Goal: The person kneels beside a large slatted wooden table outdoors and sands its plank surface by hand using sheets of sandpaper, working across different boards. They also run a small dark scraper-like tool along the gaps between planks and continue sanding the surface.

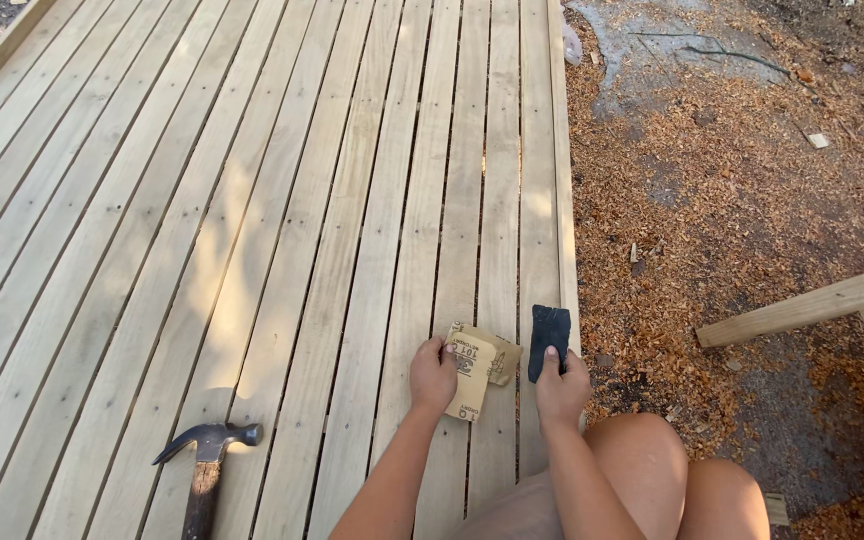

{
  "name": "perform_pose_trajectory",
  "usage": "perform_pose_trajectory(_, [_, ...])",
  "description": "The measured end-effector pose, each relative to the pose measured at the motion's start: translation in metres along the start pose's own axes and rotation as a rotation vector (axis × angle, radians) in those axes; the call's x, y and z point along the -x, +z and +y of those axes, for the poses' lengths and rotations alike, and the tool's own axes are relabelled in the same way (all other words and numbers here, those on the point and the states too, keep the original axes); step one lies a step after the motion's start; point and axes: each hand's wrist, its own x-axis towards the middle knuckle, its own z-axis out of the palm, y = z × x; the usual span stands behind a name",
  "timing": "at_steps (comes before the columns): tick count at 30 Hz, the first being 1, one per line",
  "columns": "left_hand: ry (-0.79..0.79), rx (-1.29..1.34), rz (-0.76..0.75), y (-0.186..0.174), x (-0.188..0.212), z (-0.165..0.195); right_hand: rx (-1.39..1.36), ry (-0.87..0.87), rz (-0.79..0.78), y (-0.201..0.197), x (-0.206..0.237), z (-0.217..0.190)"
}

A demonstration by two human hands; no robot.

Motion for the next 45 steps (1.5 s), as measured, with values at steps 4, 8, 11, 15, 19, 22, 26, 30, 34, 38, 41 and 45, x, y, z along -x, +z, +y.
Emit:
perform_pose_trajectory(4, [-0.174,0.023,-0.224,-0.035,0.000,-0.029,-0.113,0.011,-0.060,-0.004,-0.003,0.003])
perform_pose_trajectory(8, [-0.315,0.047,-0.707,-0.108,0.012,-0.071,-0.207,-0.080,-0.091,0.000,-0.003,0.000])
perform_pose_trajectory(11, [-0.345,-0.207,-0.767,-0.142,0.021,-0.082,-0.172,-0.089,-0.070,0.000,-0.001,-0.004])
perform_pose_trajectory(15, [-0.302,-0.508,-0.350,-0.130,0.007,-0.068,0.191,-0.291,0.127,-0.007,-0.003,0.001])
perform_pose_trajectory(19, [-0.107,-0.448,-0.069,-0.078,-0.033,-0.046,0.479,-0.315,-0.217,-0.007,0.009,0.017])
perform_pose_trajectory(22, [-0.012,-0.505,-0.070,-0.038,-0.073,-0.040,0.737,-0.412,-0.376,0.003,0.024,0.025])
perform_pose_trajectory(26, [0.135,-0.638,-0.045,-0.017,-0.110,-0.051,0.765,-0.452,-0.331,0.021,0.021,0.026])
perform_pose_trajectory(30, [0.064,-0.748,-0.130,-0.011,-0.121,-0.060,0.713,-0.538,-0.366,0.048,-0.032,0.010])
perform_pose_trajectory(34, [0.044,-0.744,-0.106,-0.007,-0.118,-0.055,0.706,-0.633,-0.347,0.093,-0.127,-0.022])
perform_pose_trajectory(38, [0.032,-0.755,-0.120,-0.006,-0.113,-0.046,0.742,-0.613,-0.397,0.147,-0.230,-0.052])
perform_pose_trajectory(41, [0.026,-0.752,-0.125,-0.006,-0.113,-0.044,0.762,-0.579,-0.440,0.164,-0.272,-0.066])
perform_pose_trajectory(45, [0.042,-0.727,-0.106,-0.005,-0.114,-0.048,0.765,-0.545,-0.452,0.131,-0.228,-0.053])
